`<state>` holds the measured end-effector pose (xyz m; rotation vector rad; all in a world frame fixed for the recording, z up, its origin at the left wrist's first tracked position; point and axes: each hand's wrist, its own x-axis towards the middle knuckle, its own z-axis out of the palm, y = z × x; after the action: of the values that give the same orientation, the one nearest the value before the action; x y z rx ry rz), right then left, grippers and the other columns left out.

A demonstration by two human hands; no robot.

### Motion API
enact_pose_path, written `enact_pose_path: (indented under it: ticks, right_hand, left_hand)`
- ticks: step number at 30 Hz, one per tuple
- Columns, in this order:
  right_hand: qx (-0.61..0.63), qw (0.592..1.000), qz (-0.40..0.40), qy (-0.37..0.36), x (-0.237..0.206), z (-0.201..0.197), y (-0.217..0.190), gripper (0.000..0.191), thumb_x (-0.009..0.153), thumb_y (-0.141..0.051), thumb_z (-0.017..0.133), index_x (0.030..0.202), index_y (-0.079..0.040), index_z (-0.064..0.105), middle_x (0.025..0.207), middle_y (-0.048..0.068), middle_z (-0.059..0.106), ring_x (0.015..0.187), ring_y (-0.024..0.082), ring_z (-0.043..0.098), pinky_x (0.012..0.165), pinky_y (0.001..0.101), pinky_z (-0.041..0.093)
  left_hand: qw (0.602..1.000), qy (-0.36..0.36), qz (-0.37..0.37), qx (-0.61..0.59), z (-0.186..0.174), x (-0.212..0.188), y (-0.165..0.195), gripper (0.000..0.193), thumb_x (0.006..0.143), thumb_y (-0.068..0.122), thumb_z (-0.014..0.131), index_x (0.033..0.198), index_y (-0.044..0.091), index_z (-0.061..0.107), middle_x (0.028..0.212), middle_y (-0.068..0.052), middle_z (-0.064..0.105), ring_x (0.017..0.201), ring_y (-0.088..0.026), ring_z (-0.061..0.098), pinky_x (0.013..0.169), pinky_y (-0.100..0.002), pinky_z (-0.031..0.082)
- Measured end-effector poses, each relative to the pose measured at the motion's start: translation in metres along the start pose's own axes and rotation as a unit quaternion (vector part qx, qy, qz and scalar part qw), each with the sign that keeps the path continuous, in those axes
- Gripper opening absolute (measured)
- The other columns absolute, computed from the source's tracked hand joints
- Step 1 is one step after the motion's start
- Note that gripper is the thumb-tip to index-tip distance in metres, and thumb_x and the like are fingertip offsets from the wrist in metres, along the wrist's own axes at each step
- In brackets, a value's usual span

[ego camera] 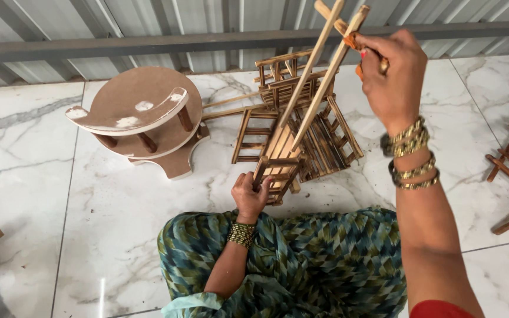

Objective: The person sits on the floor and assembles small wooden chairs by hand. They pick up chair frames, align the legs and slats, and press the pieces together to form complete chairs.

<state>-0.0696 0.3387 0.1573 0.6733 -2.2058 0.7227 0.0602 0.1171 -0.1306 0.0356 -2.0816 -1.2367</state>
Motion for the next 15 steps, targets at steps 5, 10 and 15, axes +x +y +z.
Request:
enact_pose_path:
  ticks: [5, 10, 15]
  right_hand:
    - [0.117, 0.989, 0.0, 0.094, -0.017, -0.014, -0.047, 0.011, 0.109, 0.009, 0.068, 0.115, 0.004, 0.076, 0.115, 0.009, 0.057, 0.08, 0.01, 0.067, 0.065, 0.0241, 0.053]
    - [0.126, 0.982, -0.081, 0.118, -0.011, -0.027, -0.071, 0.018, 0.103, 0.01, 0.072, 0.12, 0.003, 0.071, 0.124, 0.013, 0.056, 0.094, 0.018, 0.067, 0.071, 0.0241, 0.058]
    - [0.059, 0.987, -0.134, 0.064, -0.025, -0.011, -0.091, 0.031, 0.097, 0.012, 0.073, 0.124, -0.002, 0.069, 0.122, 0.012, 0.065, 0.105, 0.02, 0.074, 0.084, 0.0263, 0.064]
  left_hand:
    - [0.999, -0.031, 0.002, 0.014, -0.006, 0.0, 0.005, 0.035, 0.092, 0.027, 0.076, 0.081, 0.004, 0.052, 0.067, -0.012, 0.052, 0.062, -0.034, 0.052, 0.054, -0.046, 0.039]
    - [0.998, -0.029, -0.021, -0.046, -0.002, 0.017, -0.004, 0.023, 0.097, 0.024, 0.063, 0.091, 0.003, 0.055, 0.076, -0.015, 0.055, 0.062, -0.035, 0.053, 0.056, -0.045, 0.041]
    - [0.996, -0.028, -0.087, -0.009, 0.003, 0.033, -0.01, 0.017, 0.105, 0.017, 0.053, 0.112, 0.001, 0.056, 0.099, -0.021, 0.062, 0.092, -0.04, 0.059, 0.081, -0.047, 0.046]
